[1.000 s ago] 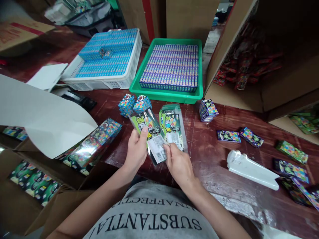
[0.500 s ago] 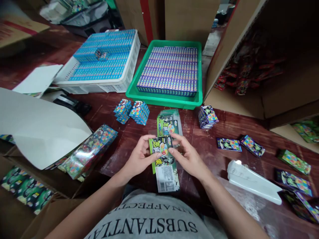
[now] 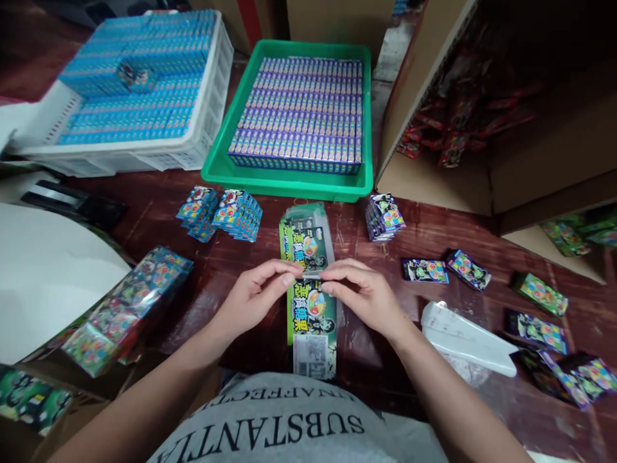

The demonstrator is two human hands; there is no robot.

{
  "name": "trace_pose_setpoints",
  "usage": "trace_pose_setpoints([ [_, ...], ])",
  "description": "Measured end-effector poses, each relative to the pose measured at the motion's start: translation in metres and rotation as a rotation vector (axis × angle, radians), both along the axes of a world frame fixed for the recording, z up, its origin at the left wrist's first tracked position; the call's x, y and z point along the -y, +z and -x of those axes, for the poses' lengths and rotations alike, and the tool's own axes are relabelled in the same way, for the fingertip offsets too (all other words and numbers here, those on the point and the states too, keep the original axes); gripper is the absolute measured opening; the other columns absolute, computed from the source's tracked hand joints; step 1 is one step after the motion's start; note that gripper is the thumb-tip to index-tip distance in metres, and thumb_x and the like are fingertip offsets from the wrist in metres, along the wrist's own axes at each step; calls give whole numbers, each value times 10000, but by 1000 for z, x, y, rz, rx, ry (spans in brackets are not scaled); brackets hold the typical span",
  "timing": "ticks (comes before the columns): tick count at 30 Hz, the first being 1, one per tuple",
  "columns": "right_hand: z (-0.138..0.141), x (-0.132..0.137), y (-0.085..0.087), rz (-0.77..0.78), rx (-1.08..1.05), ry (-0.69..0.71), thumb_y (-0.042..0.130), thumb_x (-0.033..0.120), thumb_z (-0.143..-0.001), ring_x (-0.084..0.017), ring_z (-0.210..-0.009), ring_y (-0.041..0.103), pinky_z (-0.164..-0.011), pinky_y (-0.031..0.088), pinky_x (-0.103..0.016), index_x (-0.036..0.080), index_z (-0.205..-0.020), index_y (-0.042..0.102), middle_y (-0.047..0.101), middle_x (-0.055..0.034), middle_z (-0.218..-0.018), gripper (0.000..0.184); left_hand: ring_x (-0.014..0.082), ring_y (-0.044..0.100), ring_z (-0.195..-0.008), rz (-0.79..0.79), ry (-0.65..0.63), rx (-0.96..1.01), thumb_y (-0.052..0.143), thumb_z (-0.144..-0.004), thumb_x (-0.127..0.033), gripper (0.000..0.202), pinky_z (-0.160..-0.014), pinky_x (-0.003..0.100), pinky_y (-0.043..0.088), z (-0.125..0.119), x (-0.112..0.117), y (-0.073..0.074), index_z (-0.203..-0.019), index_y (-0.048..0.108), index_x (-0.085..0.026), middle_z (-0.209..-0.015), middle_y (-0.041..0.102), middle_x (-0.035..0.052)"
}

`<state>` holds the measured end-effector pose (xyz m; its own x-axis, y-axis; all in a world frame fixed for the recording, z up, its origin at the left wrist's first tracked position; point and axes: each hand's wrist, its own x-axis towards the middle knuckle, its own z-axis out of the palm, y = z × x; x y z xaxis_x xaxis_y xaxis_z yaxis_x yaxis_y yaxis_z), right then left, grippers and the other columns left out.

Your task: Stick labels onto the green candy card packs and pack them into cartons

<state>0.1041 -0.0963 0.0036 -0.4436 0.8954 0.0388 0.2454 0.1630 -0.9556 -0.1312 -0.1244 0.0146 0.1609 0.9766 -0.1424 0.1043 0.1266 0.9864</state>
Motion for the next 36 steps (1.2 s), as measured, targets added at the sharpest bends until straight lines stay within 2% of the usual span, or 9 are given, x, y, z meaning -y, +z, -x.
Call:
trace_pose_setpoints([
  [7, -2, -6, 16, 387, -47, -155, 766, 422, -837, -130, -694, 643, -686, 559, -294, 199, -903, 739, 732, -19, -836, 235, 134, 634, -717, 87, -43, -119, 719, -857, -282, 114, -676, 267, 503, -16, -20, 14, -866, 674, -178, -803, 707, 12],
  [11, -13, -5, 12, 467, -103, -126, 774, 429, -834, -140, -724, 665, -701, 566, -304, 208, -907, 762, 754, -24, -861, 233, 181, 702, -869, 73, -164, -177, 711, -888, -327, 139, -793, 315, 544, -14, -24, 16, -872, 738, -191, -960, 767, 56],
  [14, -22, 1, 9, 373, -122, -99, 759, 400, -863, -169, -880, 706, -835, 572, -347, 233, -896, 782, 779, -37, -974, 171, 202, 707, -1032, -19, -252, -211, 722, -900, -344, 126, -947, 358, 530, -11, -24, 20, -933, 768, -231, -1129, 760, 54],
  [19, -37, 1, 21, 207, -120, 93, 716, 390, -916, -179, -978, 722, -886, 579, -362, 273, -987, 794, 769, -43, -1065, 158, 156, 675, -903, -260, -448, -371, 635, -964, -274, 153, -833, 308, 524, -13, -26, 37, -1077, 732, -238, -994, 724, 36],
  [22, -59, -34, 42, -126, 121, 190, 695, 418, -928, -233, -1206, 648, -1042, 514, -450, 302, -1147, 760, 698, -64, -1298, 256, 150, 645, -918, -400, -595, -412, 549, -999, -224, 236, -832, 300, 506, -21, -32, 47, -1158, 723, -234, -1005, 677, 53],
  [26, -90, -117, 57, -514, 633, 240, 739, 447, -853, -363, -1476, 372, -1196, 308, -605, 237, -1524, 458, 391, -127, -1623, 757, 170, 653, -936, -424, -588, -419, 710, -914, -335, 172, -874, 316, 494, -36, -39, 52, -844, 716, -179, -978, 692, 49],
  [30, -102, -170, 44, -472, 875, 412, 791, 465, -747, -395, -1376, 478, -1123, 438, -548, 191, -1550, 395, 512, -168, -1510, 936, 156, 626, -801, -368, -590, -520, 676, -921, -299, 115, -786, 306, 481, -34, -42, 59, -936, 699, -187, -834, 657, 12],
  [33, -102, -169, 37, -474, 884, 419, 751, 483, -787, -390, -1288, 551, -1064, 478, -520, 173, -1511, 430, 558, -215, -1418, 850, 145, 615, -821, -338, -617, -486, 580, -936, -216, 218, -782, 290, 483, -7, -36, 63, -1125, 690, -210, -949, 632, 33],
  [36, -90, -149, 48, -523, 813, 321, 729, 454, -824, -356, -1165, 611, -978, 505, -494, 231, -1426, 508, 591, -216, -1279, 678, 154, 616, -860, -237, -521, -457, 510, -929, -181, 164, -791, 292, 484, 28, -20, 58, -1012, 652, -190, -1002, 642, 53],
])
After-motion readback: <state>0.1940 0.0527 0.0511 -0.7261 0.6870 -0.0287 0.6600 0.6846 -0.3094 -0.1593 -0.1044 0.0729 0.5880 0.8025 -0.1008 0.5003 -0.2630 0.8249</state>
